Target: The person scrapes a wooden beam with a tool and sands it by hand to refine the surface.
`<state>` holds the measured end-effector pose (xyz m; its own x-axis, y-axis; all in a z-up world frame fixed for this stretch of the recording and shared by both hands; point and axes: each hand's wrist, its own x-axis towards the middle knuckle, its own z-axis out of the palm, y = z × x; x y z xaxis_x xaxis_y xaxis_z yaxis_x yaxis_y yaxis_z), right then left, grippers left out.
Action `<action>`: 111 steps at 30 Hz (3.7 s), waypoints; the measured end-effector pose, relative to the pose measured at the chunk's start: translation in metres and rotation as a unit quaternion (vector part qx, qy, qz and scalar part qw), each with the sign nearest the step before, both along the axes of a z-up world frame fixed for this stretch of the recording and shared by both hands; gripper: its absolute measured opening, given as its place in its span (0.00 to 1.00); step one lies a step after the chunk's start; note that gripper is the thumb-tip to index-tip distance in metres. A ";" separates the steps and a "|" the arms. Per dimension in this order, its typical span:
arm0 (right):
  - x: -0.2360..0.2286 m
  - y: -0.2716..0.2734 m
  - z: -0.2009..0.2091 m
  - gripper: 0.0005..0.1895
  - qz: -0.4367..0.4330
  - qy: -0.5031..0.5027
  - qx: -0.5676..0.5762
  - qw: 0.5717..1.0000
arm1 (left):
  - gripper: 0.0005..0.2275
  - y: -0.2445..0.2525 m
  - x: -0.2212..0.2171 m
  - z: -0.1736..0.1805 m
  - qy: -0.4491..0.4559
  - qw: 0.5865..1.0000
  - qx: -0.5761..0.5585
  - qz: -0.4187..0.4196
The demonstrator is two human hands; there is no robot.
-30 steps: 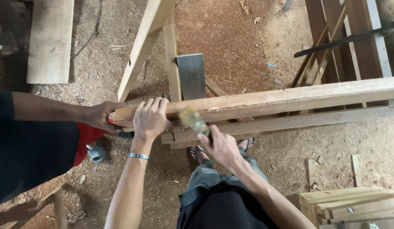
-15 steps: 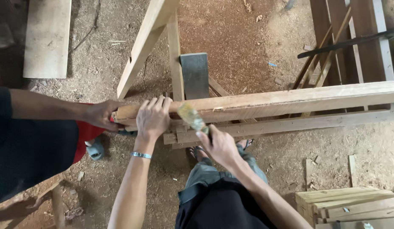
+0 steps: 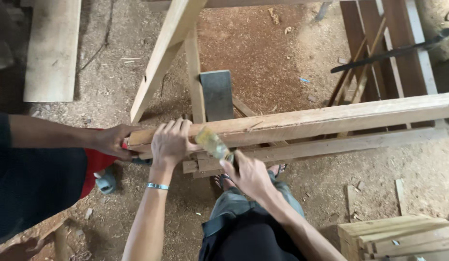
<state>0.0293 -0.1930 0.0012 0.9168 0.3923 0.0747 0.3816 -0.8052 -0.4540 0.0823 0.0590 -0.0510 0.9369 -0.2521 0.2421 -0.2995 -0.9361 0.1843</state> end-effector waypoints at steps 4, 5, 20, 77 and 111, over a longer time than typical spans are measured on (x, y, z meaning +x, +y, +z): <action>0.017 -0.061 0.012 0.19 -0.340 0.349 0.228 0.843 | 0.44 -0.002 -0.006 -0.011 -0.049 0.999 0.009 -0.002; 0.022 -0.070 0.008 0.19 -0.322 0.311 0.200 0.871 | 0.44 0.000 -0.005 -0.014 -0.037 0.999 0.014 -0.001; 0.018 -0.169 0.019 0.25 -0.143 0.182 -0.040 0.972 | 0.43 -0.006 -0.016 -0.004 -0.024 0.999 -0.005 0.023; -0.014 -0.128 -0.033 0.23 -0.227 0.248 -0.031 0.941 | 0.42 -0.002 -0.008 -0.011 0.004 1.000 -0.019 0.008; -0.004 -0.164 0.020 0.23 -0.181 0.262 -0.118 0.941 | 0.37 -0.032 -0.038 -0.003 -0.034 0.998 -0.019 0.046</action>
